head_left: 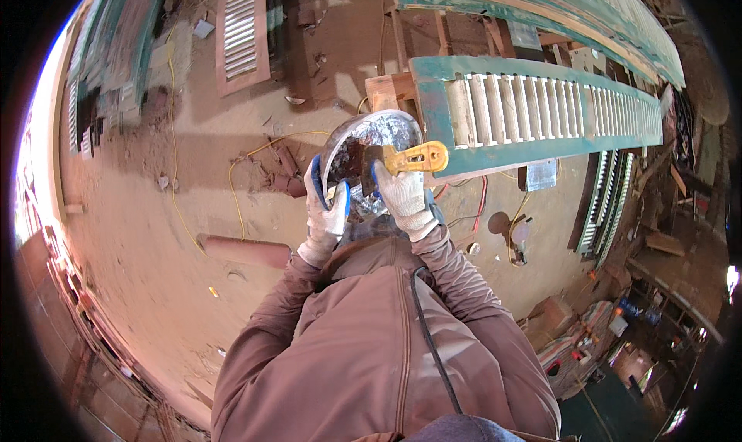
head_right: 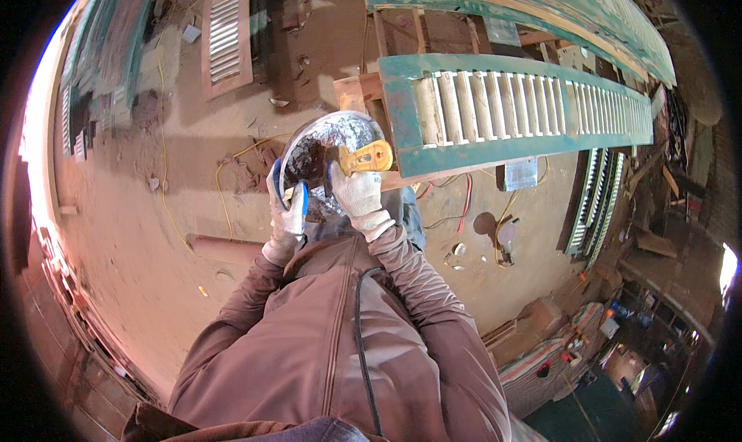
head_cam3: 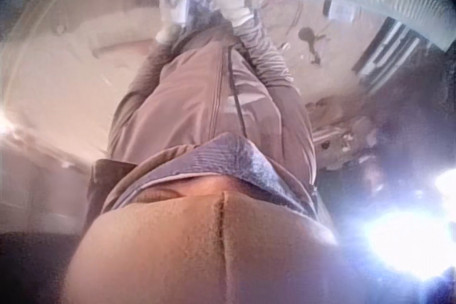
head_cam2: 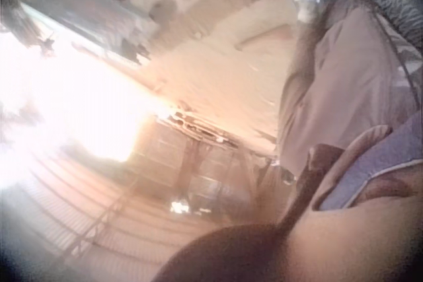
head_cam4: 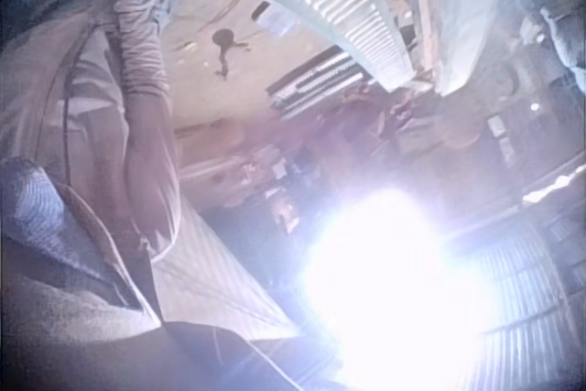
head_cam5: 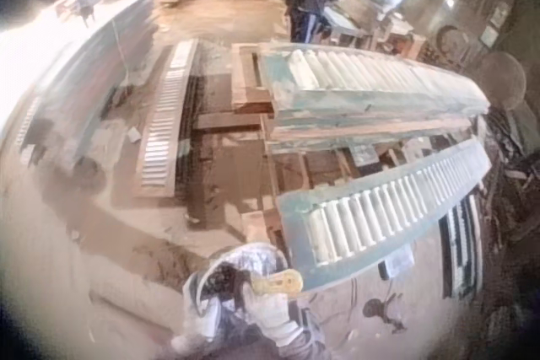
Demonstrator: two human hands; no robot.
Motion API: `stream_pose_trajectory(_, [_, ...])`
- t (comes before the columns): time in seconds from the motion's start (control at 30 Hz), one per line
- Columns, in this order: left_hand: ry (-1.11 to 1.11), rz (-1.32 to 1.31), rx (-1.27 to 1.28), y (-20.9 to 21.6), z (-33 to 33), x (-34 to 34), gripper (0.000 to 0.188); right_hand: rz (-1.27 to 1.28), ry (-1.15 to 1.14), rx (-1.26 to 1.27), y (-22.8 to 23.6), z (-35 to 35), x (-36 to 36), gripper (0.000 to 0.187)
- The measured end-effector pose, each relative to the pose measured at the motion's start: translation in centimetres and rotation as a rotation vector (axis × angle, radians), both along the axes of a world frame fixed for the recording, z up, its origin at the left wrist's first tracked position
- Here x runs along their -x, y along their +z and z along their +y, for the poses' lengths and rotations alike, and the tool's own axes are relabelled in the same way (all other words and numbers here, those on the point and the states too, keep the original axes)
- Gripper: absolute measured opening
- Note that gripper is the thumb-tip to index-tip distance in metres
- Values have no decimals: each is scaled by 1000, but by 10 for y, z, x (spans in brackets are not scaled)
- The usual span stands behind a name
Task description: The person paints wooden louvered shutters using a brush and a small container of reddish-brown paint. They repeatedly dip the brush, apply paint to the slats and frames, and reposition the shutters to access different sections.
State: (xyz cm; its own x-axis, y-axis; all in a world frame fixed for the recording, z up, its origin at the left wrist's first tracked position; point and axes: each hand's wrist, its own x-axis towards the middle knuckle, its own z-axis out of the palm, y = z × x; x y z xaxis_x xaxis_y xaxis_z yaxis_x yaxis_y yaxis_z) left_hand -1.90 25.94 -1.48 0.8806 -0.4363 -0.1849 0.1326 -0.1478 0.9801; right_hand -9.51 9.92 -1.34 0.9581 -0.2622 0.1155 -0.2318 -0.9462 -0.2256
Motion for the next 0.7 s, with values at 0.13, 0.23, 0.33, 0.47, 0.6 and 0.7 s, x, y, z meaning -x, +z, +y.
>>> stream_pose_trajectory(0.13, [-11, 209, 42, -7, -3, -23, 55, -163, -515, -1026, 11, 6, -3, 22])
stream_pose_trajectory(0.23, [32, 298, 75, -28, -8, -39, 45, -495, -822, -1472, 22, -6, 8, 24])
stream_pose_trajectory(0.33, [170, 418, 100, -31, -10, -51, 40, -577, -799, -1126, 16, -31, 20, 24])
stream_pose_trajectory(0.47, [273, 506, 157, -47, -3, -78, 36, -159, -694, -275, -25, -82, 9, 26])
stream_pose_trajectory(0.6, [295, 402, 86, -55, 20, -99, 35, -249, -721, -128, -46, -116, -42, 28])
stream_pose_trajectory(0.7, [223, 291, 33, -86, 59, -116, 38, -376, -561, 85, -51, -132, -75, 29])
